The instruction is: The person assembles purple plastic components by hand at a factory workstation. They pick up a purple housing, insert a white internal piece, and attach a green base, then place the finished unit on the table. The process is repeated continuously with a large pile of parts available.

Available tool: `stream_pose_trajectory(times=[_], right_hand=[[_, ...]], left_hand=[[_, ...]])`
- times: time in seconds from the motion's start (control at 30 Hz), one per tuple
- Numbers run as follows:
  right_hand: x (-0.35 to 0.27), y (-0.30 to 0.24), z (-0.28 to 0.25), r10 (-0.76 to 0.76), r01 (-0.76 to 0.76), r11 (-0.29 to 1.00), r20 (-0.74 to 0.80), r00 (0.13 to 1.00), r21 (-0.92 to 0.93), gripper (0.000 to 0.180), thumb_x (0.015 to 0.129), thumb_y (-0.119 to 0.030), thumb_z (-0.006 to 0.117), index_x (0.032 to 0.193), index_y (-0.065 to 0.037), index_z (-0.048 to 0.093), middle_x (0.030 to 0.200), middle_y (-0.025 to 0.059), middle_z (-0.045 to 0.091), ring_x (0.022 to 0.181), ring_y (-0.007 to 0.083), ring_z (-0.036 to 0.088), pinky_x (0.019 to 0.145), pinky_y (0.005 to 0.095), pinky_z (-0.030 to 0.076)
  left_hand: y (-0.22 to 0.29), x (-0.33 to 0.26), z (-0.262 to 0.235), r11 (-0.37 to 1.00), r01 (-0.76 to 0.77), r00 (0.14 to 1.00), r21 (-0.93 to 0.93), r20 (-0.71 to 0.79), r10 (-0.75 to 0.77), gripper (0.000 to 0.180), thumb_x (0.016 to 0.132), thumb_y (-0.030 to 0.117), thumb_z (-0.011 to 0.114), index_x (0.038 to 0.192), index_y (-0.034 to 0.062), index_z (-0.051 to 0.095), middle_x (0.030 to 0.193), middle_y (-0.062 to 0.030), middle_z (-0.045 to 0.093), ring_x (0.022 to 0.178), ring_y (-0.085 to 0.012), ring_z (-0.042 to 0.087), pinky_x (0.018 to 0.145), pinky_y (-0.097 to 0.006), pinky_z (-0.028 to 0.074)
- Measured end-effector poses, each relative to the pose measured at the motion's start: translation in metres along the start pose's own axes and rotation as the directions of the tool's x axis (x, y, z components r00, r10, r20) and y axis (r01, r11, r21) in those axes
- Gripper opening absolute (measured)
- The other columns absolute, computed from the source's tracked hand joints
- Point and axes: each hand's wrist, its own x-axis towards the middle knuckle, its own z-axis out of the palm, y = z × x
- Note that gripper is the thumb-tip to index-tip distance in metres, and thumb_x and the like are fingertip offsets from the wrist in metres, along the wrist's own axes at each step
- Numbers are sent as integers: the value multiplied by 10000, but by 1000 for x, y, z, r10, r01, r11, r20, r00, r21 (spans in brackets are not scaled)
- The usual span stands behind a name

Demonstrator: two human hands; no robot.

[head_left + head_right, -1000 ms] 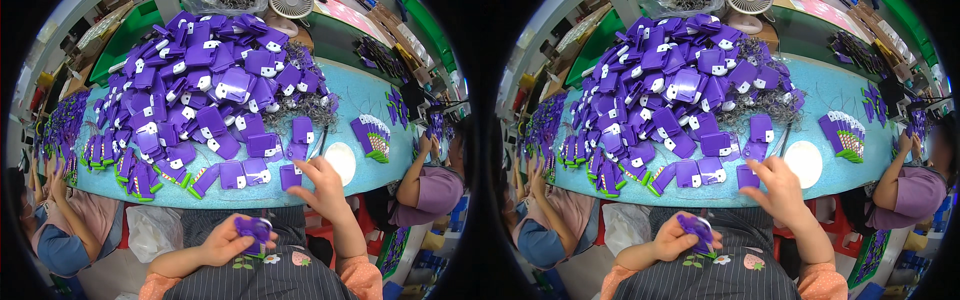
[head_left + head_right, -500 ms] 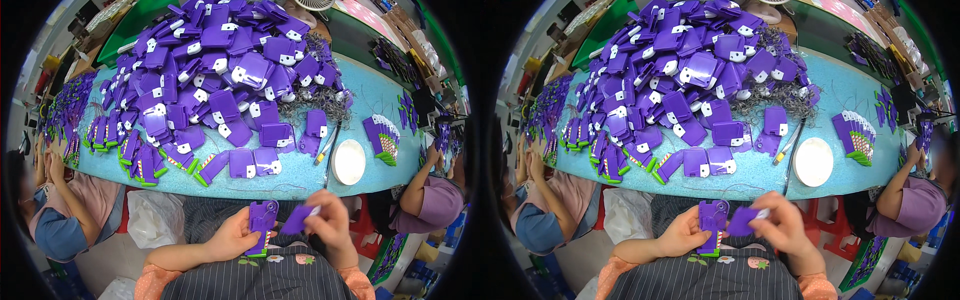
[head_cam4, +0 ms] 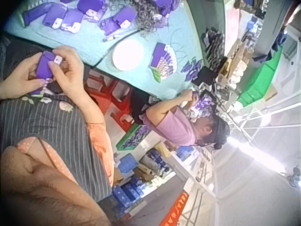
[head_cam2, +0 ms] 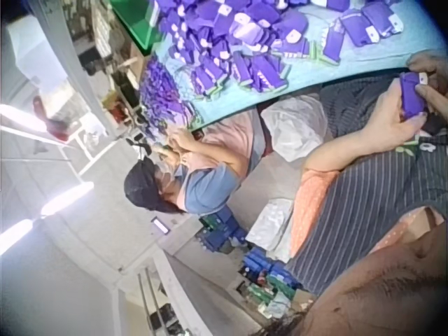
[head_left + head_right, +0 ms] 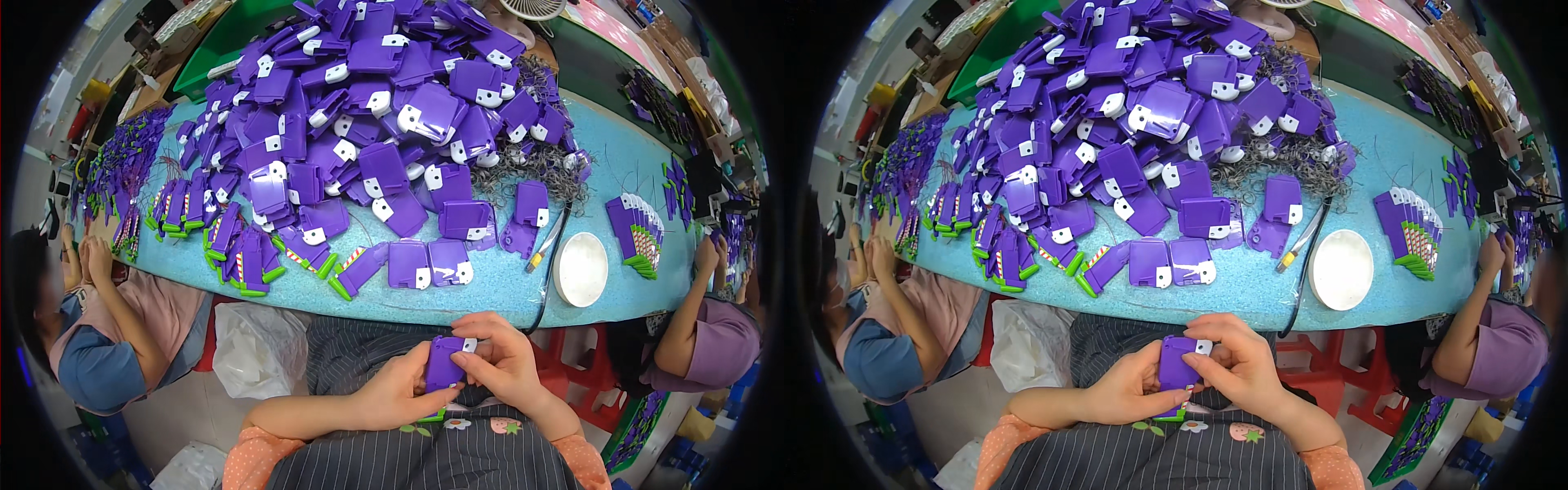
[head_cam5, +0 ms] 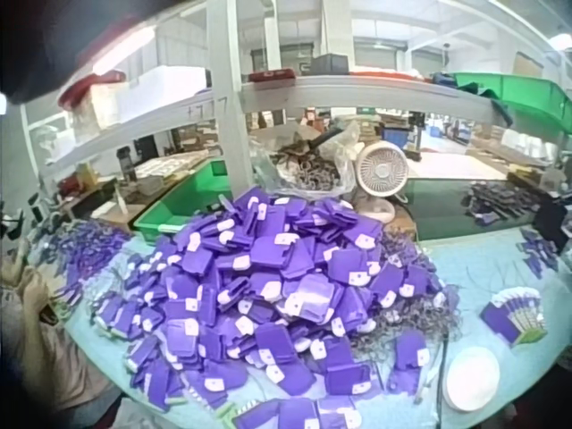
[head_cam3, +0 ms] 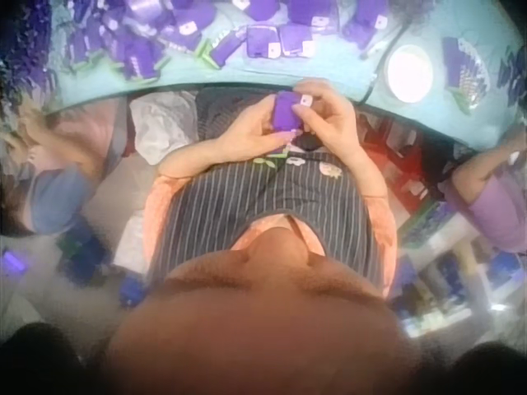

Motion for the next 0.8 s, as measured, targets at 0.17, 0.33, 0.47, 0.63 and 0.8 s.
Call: stream_pose_trajectory(times=[0.17,0.33,0.47,0.63,0.8], right_hand=[[-2,-6,5,91,-24,950,-203,975,310,250,791,49,638,1002,9,510,1032,88,505,697,95,580,550,201,464],[-1,2,-2,179,-182,702,77,981,689,199,786,31,653,887,-37,496,887,39,479,863,120,513,741,270,437],[-2,5,1,-31,6,819,34,999,573,181,799,5,650,838,-57,484,836,19,466,850,130,475,751,296,409],[-1,1,-7,-166,157,967,31,986,202,159,780,-36,681,796,-46,523,825,46,507,822,157,503,705,304,411],[0,-7,-13,-284,284,938,30,958,-200,198,719,-102,748,791,-26,580,804,78,552,731,165,538,649,299,425]], left_hand=[[17,4,-6,945,-159,986,285,7,164,313,954,129,422,1215,-34,363,1017,-143,636,904,-183,641,769,-286,507],[20,4,-5,852,-378,924,361,92,371,249,947,127,418,1140,-29,407,951,-134,664,797,-220,668,685,-316,514],[10,4,-5,841,-358,929,407,60,366,257,930,105,446,1142,-32,401,951,-132,664,811,-228,666,699,-321,512],[22,5,-11,909,-117,993,401,71,96,270,891,78,512,1135,-16,446,961,-132,651,873,-233,652,743,-326,500],[30,21,-17,670,-498,850,550,157,502,219,823,62,607,1019,-29,576,965,-137,617,876,-245,622,741,-323,477]])
